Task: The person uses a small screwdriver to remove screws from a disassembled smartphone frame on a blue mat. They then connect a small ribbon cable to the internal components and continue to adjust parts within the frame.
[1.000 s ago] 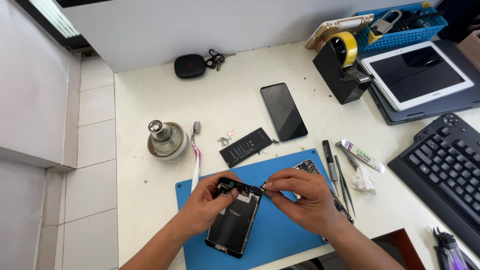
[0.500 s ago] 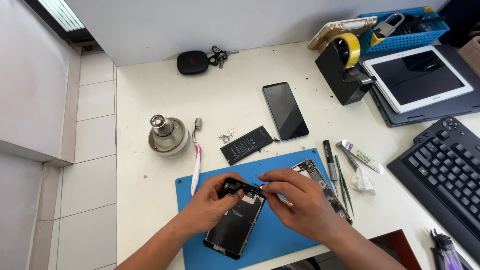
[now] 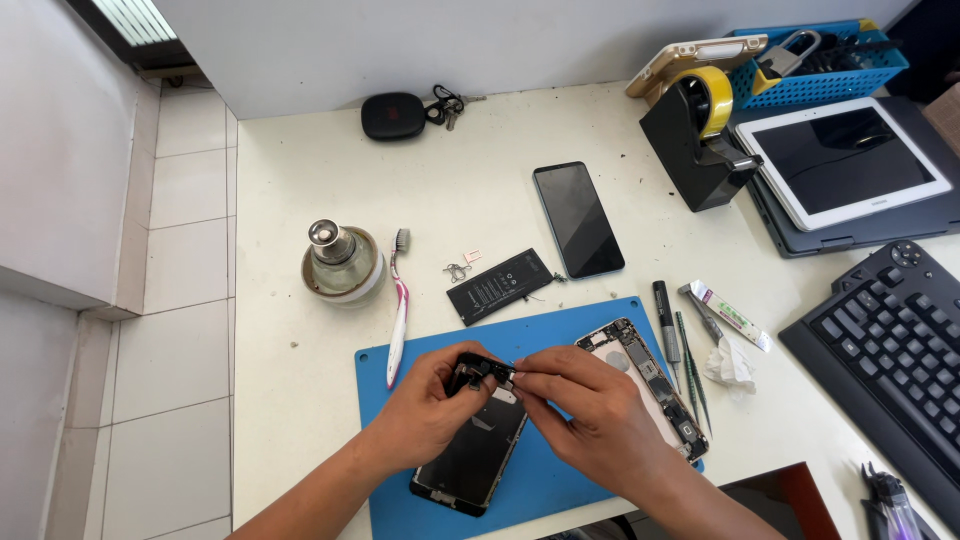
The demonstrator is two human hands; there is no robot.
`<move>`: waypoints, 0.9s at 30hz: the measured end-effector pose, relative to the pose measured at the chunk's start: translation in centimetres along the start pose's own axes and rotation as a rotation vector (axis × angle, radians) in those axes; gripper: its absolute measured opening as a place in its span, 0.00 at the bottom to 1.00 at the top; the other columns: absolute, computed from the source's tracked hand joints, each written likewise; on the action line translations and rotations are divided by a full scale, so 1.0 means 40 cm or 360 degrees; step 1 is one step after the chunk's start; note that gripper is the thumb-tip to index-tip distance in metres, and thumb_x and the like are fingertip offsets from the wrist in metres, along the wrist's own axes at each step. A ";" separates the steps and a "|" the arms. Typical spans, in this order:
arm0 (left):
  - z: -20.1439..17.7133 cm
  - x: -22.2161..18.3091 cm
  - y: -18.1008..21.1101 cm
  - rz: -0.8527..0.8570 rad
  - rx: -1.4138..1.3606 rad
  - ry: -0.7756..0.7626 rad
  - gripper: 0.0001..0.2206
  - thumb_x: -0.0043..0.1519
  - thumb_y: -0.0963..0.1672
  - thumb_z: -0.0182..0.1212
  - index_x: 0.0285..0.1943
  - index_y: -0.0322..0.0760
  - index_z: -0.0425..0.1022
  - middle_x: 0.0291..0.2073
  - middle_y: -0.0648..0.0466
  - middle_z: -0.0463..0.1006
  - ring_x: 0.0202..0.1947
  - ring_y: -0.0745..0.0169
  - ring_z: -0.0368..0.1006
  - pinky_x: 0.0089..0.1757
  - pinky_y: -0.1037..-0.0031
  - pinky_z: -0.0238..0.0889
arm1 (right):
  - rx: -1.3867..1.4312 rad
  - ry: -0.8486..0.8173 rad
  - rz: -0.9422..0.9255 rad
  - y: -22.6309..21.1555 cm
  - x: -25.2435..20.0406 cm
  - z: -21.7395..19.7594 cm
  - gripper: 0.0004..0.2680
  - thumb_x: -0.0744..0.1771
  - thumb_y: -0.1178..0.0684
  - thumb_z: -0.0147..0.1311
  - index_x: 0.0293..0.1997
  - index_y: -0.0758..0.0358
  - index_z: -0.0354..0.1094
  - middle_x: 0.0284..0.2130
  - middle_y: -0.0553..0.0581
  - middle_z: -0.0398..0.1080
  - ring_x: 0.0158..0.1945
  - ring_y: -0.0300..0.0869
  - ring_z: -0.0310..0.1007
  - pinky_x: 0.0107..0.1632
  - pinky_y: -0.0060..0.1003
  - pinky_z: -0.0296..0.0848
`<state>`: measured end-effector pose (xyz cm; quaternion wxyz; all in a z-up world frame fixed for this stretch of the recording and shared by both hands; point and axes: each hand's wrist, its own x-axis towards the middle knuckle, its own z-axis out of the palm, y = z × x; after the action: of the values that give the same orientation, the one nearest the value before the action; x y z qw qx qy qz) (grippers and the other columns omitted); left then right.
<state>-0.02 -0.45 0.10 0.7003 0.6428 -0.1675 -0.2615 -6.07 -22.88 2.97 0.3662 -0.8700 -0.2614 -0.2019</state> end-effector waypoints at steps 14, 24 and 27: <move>0.007 -0.009 0.008 -0.0057 -0.0022 0.0046 0.06 0.72 0.43 0.63 0.42 0.38 0.81 0.27 0.60 0.71 0.30 0.71 0.62 0.35 0.72 0.56 | -0.0139 0.0082 -0.0271 0.002 0.003 0.018 0.06 0.71 0.64 0.62 0.54 0.68 0.76 0.46 0.65 0.79 0.44 0.56 0.81 0.46 0.49 0.82; 0.012 -0.017 0.022 -0.0036 -0.0042 0.0032 0.06 0.71 0.41 0.59 0.42 0.38 0.81 0.26 0.62 0.69 0.29 0.73 0.60 0.34 0.73 0.55 | -0.0289 0.0098 -0.0457 0.006 0.009 0.029 0.05 0.71 0.63 0.61 0.51 0.72 0.78 0.48 0.65 0.79 0.47 0.58 0.81 0.49 0.50 0.86; 0.013 -0.018 0.028 -0.0047 -0.0048 0.0024 0.06 0.72 0.41 0.59 0.42 0.38 0.81 0.26 0.62 0.69 0.29 0.72 0.60 0.34 0.73 0.56 | -0.0235 0.0070 -0.0431 0.012 0.009 0.029 0.05 0.71 0.64 0.62 0.53 0.71 0.78 0.49 0.65 0.79 0.47 0.58 0.80 0.49 0.49 0.86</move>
<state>-0.72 -0.40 1.32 0.7072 0.6365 -0.1489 -0.2694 -5.33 -22.20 2.16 0.2764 -0.8466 -0.3526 -0.2872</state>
